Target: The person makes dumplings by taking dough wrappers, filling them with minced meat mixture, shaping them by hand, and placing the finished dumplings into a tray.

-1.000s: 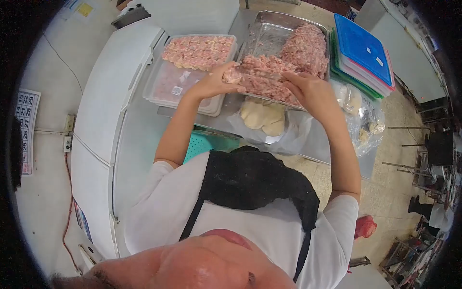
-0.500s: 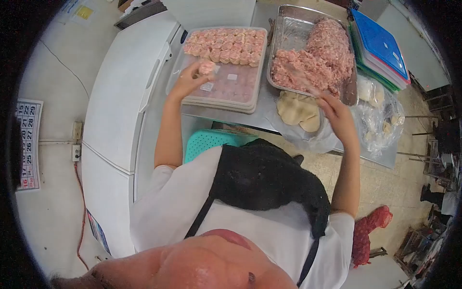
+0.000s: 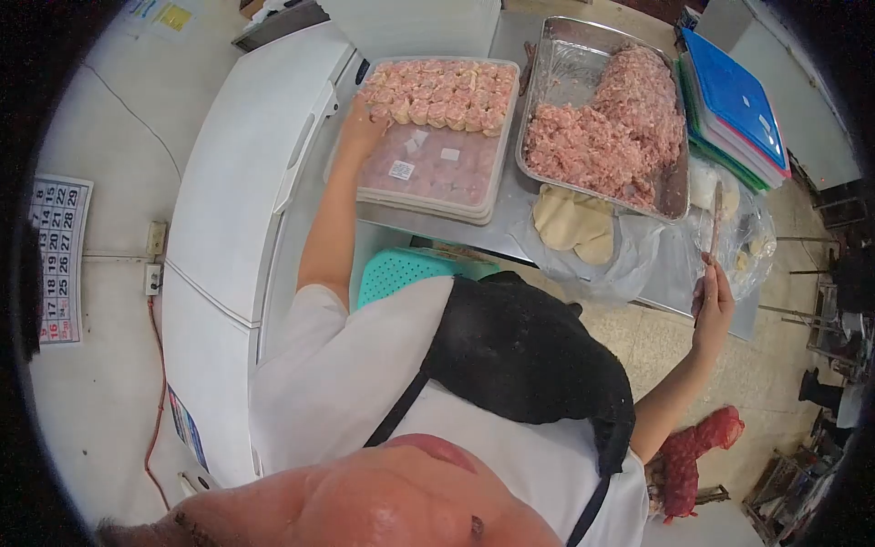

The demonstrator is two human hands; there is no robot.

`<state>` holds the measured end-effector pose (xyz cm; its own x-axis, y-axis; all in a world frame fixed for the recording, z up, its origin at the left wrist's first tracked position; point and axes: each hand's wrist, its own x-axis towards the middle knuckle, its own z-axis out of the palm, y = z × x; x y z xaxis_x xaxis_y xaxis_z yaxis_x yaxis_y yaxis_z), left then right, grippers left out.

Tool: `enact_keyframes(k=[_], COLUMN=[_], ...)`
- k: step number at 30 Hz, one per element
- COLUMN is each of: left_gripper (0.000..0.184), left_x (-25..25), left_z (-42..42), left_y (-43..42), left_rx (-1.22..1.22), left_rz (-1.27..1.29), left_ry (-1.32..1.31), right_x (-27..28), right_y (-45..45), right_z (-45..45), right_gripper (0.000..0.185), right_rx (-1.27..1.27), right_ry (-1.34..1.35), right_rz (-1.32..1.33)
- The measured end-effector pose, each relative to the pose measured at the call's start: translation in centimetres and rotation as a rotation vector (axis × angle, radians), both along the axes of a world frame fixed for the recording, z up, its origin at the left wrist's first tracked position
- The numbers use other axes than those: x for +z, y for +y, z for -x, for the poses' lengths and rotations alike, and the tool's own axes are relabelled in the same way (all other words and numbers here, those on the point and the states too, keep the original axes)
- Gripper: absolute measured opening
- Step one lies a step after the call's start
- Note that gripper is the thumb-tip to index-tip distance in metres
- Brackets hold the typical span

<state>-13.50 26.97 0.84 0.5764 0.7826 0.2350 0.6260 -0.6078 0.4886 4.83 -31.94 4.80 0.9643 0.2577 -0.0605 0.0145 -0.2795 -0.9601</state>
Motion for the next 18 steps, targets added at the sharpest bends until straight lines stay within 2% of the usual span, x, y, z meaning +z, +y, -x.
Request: enact_keyframes(k=[4, 7, 8, 10, 11, 12, 14, 16, 18], left_gripper=[0.078, 0.073, 0.07, 0.064, 0.061, 0.058, 0.054, 0.05, 0.04], left_x=[-1.2, -1.4, -2.1, -3.1, -2.9, -0.1, 4.4, 6.5, 6.9], left_z=[-1.2, 0.3, 0.7, -0.8, -2.1, -2.1, -2.9, -4.8, -6.9], left_y=[1.7, 1.1, 2.3, 2.9, 1.7, -3.2, -12.4, -20.6, -26.0], left_rx=[-0.077, -0.23, -0.327, -0.458, -0.478, -0.405, -0.347, -0.368, -0.615], left_rz=[-0.038, 0.057, -0.075, -0.275, -0.343, -0.342, -0.303, -0.229, -0.014], left_ry=[-0.043, -0.107, -0.045, 0.008, 0.0, -0.065, -0.18, -0.281, -0.255], right_x=[0.1, -1.5, -2.6, -0.5, -0.9, -1.3, 4.0, 3.8, -0.7], right_y=[1.0, 2.1, 2.2, 2.7, 2.3, 1.7, 3.1, 3.7, 4.8], right_z=[-1.5, -4.4, -5.9, -8.0, -10.6, -13.0, -14.2, -17.0, -19.5], right_gripper=[0.031, 0.032, 0.033, 0.036, 0.036, 0.037, 0.036, 0.033, 0.029], right_rx=[0.111, 0.272, 0.351, 0.494, 0.543, 0.592, 0.625, 0.646, 0.7], right_ry=[0.006, -0.033, -0.08, -0.202, -0.443, -0.684, -0.639, -0.851, -1.133], right_rz=[0.097, 0.22, 0.268, 0.546, 0.648, 0.748, 1.106, 1.178, 0.981])
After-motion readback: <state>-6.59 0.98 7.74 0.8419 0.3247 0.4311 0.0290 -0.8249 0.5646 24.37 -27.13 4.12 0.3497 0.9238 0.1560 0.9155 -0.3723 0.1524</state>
